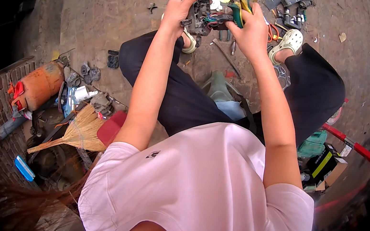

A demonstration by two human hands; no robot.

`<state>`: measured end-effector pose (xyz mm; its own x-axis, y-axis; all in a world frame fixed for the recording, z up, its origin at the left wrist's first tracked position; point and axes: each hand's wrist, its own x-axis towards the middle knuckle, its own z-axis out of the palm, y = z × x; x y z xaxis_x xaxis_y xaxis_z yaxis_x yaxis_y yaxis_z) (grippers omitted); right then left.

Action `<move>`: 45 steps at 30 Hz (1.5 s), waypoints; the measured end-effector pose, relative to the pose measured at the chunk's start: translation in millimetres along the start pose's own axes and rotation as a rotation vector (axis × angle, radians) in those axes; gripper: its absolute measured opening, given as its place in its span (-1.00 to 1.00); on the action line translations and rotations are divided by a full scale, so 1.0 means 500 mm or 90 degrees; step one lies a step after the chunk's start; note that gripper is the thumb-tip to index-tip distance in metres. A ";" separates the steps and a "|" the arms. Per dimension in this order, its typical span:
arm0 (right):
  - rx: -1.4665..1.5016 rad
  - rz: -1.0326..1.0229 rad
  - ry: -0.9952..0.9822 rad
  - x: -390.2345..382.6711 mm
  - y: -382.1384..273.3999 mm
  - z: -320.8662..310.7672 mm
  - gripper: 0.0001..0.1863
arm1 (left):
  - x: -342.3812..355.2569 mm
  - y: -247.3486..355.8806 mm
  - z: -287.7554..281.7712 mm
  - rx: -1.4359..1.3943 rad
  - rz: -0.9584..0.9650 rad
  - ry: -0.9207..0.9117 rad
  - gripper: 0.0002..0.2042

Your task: The person sits on a stool and uses pliers and a screwdriver to disassemble a mechanical part with wires. They remove a black plastic cover and separate internal components, placing them on the floor.

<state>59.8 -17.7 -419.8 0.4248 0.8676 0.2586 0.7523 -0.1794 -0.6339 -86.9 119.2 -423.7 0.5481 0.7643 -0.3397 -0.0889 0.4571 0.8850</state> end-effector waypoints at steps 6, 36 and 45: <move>0.015 -0.086 -0.122 0.048 0.056 -0.076 -0.67 | -0.020 0.003 0.037 -0.013 -0.029 -0.026 -0.65; 0.408 0.110 -0.272 0.157 0.146 -0.086 -0.68 | 0.108 -0.126 0.099 -0.335 -0.251 -0.064 -0.16; 0.477 0.267 -0.302 0.146 0.145 -0.069 -0.69 | 0.098 -0.121 0.114 -0.386 -0.284 -0.057 -0.20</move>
<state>162.7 16.6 -421.7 0.2155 0.9262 -0.3093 0.0019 -0.3172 -0.9484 -7.5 103.2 -475.6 0.7028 0.4198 -0.5743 -0.2700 0.9043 0.3306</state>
